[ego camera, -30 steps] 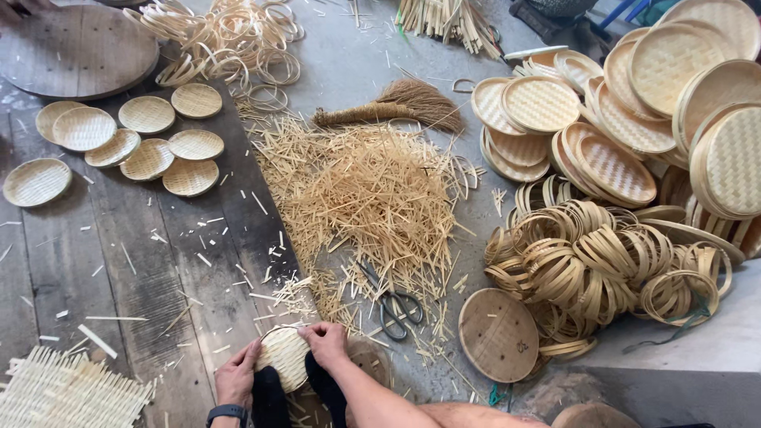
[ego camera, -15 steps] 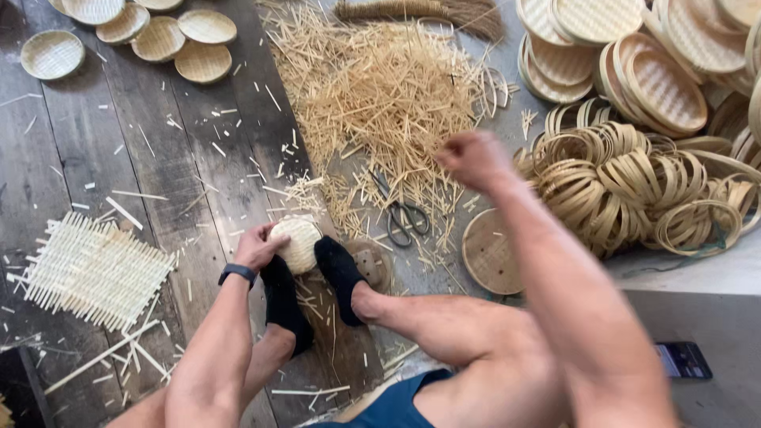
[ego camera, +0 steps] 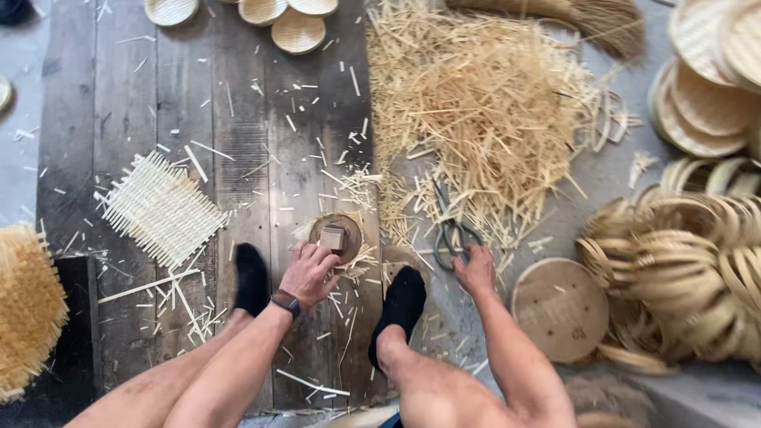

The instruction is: The person weaves thin bamboo strips into a square lattice, wraps strips around a circular wooden form, and uses large shears to trim excess material.

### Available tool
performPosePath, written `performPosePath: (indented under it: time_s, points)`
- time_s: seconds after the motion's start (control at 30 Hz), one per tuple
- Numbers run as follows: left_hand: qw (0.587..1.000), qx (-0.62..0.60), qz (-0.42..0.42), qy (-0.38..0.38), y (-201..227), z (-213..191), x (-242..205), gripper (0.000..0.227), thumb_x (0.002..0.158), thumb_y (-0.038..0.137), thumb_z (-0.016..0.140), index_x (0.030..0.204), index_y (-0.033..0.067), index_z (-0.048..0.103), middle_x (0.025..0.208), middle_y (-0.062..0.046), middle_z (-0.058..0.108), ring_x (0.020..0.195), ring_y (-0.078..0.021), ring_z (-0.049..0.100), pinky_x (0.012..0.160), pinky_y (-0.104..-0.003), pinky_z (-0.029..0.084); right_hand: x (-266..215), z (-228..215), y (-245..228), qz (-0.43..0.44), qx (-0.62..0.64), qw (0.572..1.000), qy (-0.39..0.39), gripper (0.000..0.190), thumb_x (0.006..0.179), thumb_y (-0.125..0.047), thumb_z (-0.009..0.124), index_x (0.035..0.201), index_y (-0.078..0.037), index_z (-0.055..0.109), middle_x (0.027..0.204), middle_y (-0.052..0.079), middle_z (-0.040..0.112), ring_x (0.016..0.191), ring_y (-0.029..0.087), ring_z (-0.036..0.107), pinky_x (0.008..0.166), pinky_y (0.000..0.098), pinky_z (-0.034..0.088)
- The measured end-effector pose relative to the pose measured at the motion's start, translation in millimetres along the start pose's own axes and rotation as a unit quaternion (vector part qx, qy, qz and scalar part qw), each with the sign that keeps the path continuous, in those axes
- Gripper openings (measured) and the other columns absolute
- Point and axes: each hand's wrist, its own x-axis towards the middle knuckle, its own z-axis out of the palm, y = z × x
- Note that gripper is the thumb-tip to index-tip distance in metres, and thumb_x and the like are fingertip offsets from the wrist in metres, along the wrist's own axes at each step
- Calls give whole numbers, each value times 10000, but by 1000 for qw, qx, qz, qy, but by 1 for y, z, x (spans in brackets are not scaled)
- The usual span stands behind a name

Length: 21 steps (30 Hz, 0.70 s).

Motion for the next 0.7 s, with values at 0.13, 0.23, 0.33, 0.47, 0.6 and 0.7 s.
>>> performPosePath:
  time_s: [0.13,0.23,0.33,0.47,0.6,0.7]
  points:
    - [984,-62,-133,100,10,19,25,553,768,274,799,1227,30,611,1284,-237,552,1170,-418,535,968,-500,457,19,11,-9,19,-22,999,-35,757,648,-305,896,1253,14,573,1181,254,614,1122,431,575,974,496,474]
    - [972,-80,-190,113,12,38,41,538,820,175,760,1313,24,606,1379,-263,541,1243,-438,525,1032,-507,462,30,0,-13,78,15,992,-99,707,639,-190,858,1249,22,569,1166,257,658,1092,422,627,959,477,509]
    - [971,-98,-151,155,11,39,57,466,890,68,706,1344,31,608,1406,-234,551,1278,-425,551,1075,-494,479,39,-13,-13,141,48,965,-215,620,651,-122,808,1211,30,590,1086,234,713,1013,366,685,925,429,544]
    - [965,-120,-87,217,17,40,64,435,930,30,691,1356,62,614,1414,-214,555,1257,-390,594,1069,-460,507,27,-24,-4,139,215,929,-266,560,662,-101,724,1191,37,602,1001,169,743,894,254,713,820,365,566]
    - [986,-117,-76,94,-4,55,84,445,868,1,685,1302,85,636,1394,-199,568,1265,-386,583,1069,-474,506,-10,-33,-18,148,234,915,-294,497,675,-184,781,1106,20,642,919,119,742,819,195,697,744,357,576]
    - [999,-46,-14,24,-11,41,77,454,791,23,711,1224,147,652,1403,-146,581,1288,-342,583,1060,-517,493,-24,-35,-39,193,106,925,-310,548,747,-354,904,975,87,672,865,230,710,780,309,651,717,430,554]
